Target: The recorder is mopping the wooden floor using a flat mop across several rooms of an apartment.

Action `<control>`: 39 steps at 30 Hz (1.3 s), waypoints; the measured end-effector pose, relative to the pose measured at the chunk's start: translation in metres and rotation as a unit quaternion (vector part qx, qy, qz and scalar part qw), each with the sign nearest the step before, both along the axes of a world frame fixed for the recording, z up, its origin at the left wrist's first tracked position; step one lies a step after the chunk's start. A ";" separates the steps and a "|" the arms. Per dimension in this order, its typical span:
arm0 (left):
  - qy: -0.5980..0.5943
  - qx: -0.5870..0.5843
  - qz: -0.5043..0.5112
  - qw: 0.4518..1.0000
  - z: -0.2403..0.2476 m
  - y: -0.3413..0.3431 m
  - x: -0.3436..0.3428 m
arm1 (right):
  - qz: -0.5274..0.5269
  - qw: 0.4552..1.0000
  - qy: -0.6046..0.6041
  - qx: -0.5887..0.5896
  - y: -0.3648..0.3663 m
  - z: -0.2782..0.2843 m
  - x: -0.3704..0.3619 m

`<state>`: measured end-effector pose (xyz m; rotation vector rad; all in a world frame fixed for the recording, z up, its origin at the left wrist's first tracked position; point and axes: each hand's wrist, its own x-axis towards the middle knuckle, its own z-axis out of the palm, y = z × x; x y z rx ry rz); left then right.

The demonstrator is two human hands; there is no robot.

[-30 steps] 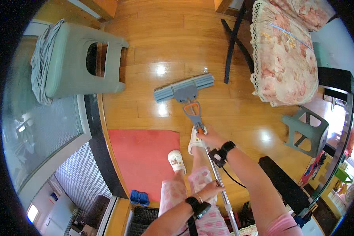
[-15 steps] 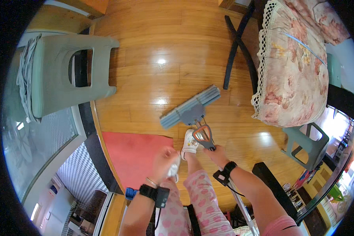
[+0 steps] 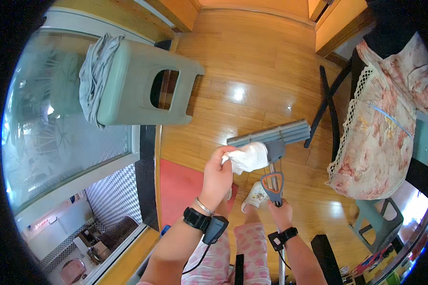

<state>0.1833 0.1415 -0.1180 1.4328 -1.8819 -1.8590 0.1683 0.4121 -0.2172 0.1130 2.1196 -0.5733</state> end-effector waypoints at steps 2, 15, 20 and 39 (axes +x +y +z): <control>0.028 0.012 0.018 0.999 0.022 -0.002 -0.002 | -0.001 1.000 -0.007 0.008 -0.033 0.032 -0.015; 0.260 0.231 -0.192 0.918 0.067 0.104 -0.187 | 0.017 0.989 0.054 -0.135 -0.010 0.037 0.017; 0.089 0.182 -0.262 0.944 -0.020 0.139 -0.161 | -0.072 0.994 -0.017 -0.085 0.033 0.006 0.023; -0.157 -0.264 -0.428 0.850 -0.397 0.019 -0.121 | -0.031 0.999 0.016 0.041 0.088 -0.097 0.060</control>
